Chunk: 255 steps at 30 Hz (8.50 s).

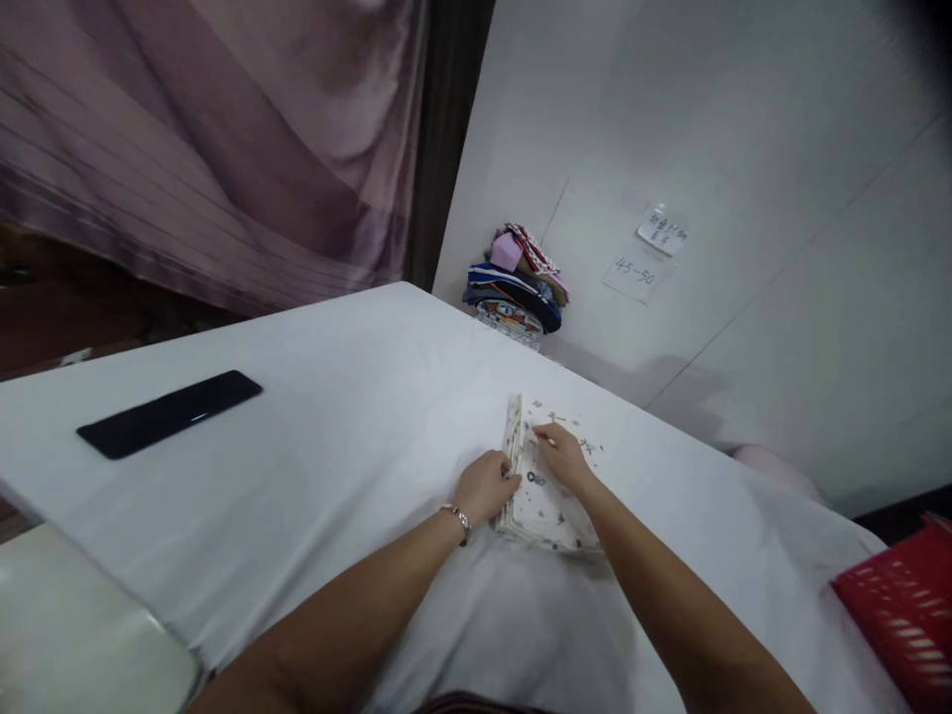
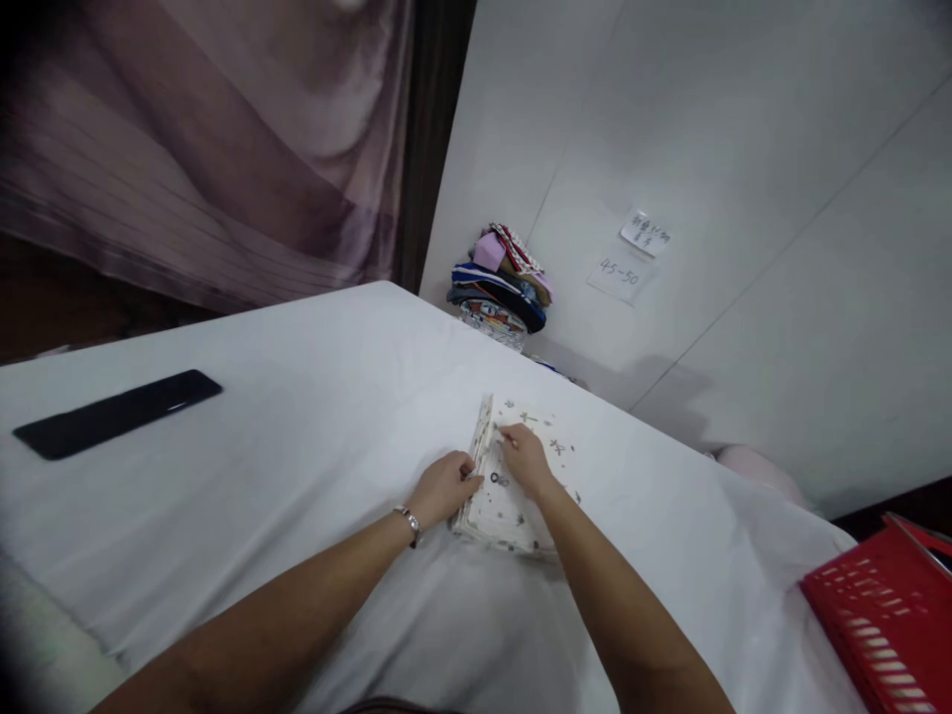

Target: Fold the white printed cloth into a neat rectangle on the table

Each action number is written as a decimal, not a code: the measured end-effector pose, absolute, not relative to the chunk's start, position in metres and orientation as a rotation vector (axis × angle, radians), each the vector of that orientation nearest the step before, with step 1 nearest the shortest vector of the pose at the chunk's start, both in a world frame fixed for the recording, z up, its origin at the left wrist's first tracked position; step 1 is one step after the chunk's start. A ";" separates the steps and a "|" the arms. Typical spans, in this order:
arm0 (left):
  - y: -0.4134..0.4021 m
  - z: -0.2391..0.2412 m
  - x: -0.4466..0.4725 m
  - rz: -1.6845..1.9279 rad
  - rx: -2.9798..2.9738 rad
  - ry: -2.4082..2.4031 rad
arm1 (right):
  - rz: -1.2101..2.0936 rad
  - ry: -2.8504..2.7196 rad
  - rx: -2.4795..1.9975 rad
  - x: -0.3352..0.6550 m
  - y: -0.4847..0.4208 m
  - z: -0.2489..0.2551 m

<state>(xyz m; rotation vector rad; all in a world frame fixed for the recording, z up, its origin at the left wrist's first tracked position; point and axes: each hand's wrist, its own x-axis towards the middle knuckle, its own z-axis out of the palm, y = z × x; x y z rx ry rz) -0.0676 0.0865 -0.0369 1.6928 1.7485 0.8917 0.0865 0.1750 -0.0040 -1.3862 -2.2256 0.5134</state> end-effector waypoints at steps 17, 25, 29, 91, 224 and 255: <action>0.088 -0.043 -0.065 0.830 1.751 1.777 | 0.560 -2.493 -1.457 0.052 0.304 -0.018; 0.090 -0.040 -0.065 0.751 1.758 1.771 | 0.671 -2.286 -1.405 0.051 0.306 -0.034; 0.089 -0.037 -0.064 0.716 1.739 1.792 | 0.688 -2.280 -1.362 0.056 0.311 -0.042; 0.125 -0.016 -0.040 0.599 1.407 1.756 | 1.223 -1.091 -1.681 0.244 0.097 -0.034; 0.040 -0.036 -0.059 0.908 1.677 1.580 | 0.137 -2.464 -1.274 0.100 0.042 -0.022; 0.038 -0.036 -0.055 0.777 1.654 1.676 | 0.539 -2.289 -1.746 0.137 0.285 -0.013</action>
